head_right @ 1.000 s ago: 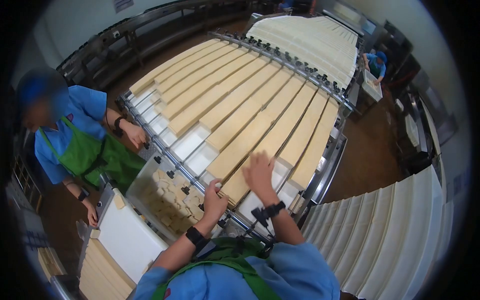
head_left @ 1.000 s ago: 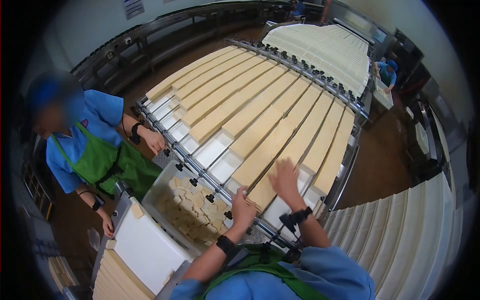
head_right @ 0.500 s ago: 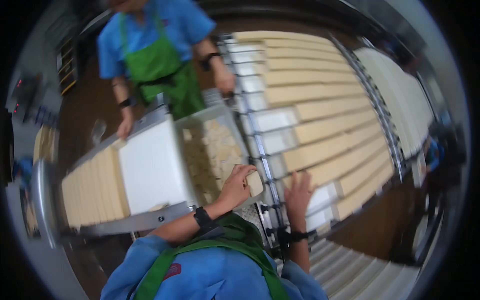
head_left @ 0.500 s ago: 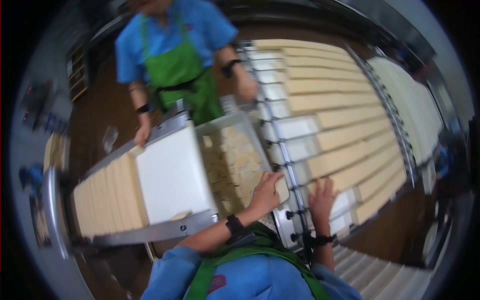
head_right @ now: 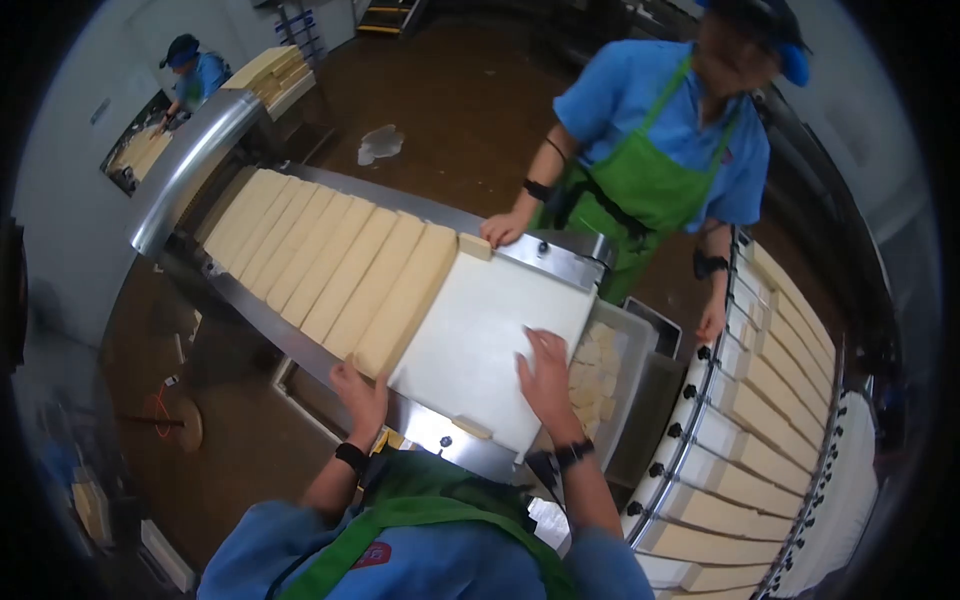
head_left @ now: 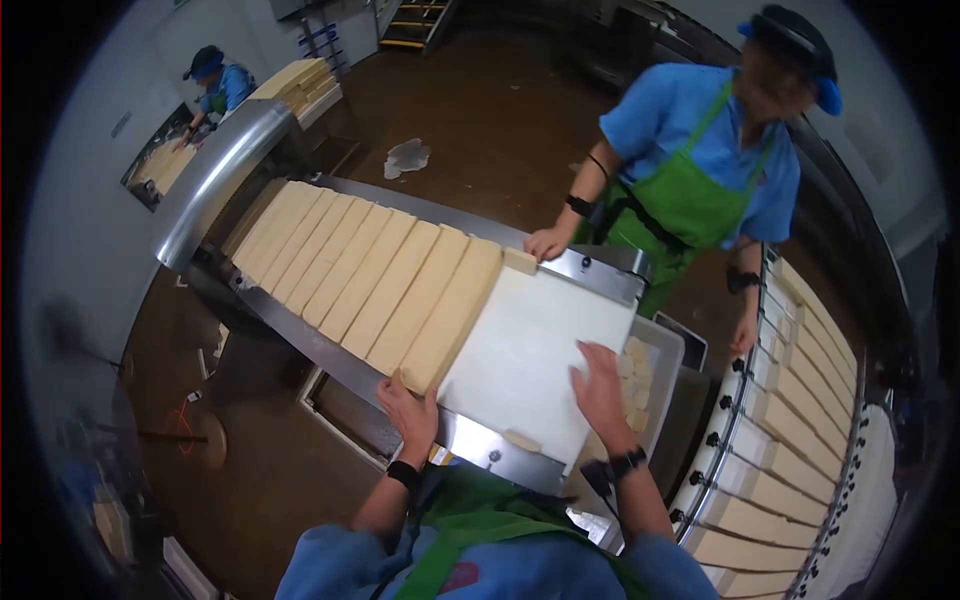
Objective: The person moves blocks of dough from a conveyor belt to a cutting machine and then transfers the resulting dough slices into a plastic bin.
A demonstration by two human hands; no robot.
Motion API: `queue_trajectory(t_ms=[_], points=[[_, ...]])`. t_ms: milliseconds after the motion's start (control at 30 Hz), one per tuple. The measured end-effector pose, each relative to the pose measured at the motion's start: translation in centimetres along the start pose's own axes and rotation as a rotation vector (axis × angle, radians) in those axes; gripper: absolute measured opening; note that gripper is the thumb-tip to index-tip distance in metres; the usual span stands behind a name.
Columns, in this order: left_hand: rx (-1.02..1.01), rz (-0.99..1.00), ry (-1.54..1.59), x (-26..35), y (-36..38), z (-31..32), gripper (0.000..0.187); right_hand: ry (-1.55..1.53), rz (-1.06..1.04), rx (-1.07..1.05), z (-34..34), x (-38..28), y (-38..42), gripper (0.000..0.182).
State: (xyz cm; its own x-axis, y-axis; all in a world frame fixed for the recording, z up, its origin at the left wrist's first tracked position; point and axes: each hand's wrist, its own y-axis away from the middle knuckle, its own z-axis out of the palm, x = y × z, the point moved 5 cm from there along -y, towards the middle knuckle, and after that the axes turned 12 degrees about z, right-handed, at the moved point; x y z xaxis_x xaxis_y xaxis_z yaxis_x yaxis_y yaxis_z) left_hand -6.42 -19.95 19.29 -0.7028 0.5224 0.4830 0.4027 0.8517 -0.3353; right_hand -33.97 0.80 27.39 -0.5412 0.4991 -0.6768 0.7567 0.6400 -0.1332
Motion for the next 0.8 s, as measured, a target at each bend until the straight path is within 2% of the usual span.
queue_trajectory(t_ms=[133,267,367,400,500,633,700,800], points=[[-0.153,0.019,0.233,-1.2,-2.0,0.8,0.077,0.021,-0.198,-0.104,10.5,-5.0,-11.5,0.049],[-0.234,-0.008,0.259,-0.1,-3.1,0.8,0.080,0.151,-0.211,-0.099,17.7,-6.1,-19.2,0.051],[-0.265,-0.042,0.285,0.1,-3.0,1.0,0.084,0.382,-0.166,-0.067,20.9,-5.8,-21.9,0.050],[-0.274,-0.050,0.307,0.1,-3.1,1.0,0.084,0.379,-0.167,-0.073,21.2,-6.3,-22.4,0.050],[-0.290,-0.066,0.314,0.2,-3.2,1.2,0.086,0.538,0.015,-0.080,21.4,-6.4,-23.5,0.048],[-0.315,-0.069,0.281,0.7,-3.3,1.5,0.086,0.557,0.016,-0.097,21.6,-5.6,-23.9,0.044],[-0.330,-0.063,0.276,1.1,-3.6,1.5,0.086,0.472,-0.063,-0.066,21.3,-4.5,-23.9,0.041],[-0.365,-0.010,0.255,1.7,-3.6,1.7,0.085,0.441,0.011,-0.051,17.6,-2.4,-21.6,0.042]])
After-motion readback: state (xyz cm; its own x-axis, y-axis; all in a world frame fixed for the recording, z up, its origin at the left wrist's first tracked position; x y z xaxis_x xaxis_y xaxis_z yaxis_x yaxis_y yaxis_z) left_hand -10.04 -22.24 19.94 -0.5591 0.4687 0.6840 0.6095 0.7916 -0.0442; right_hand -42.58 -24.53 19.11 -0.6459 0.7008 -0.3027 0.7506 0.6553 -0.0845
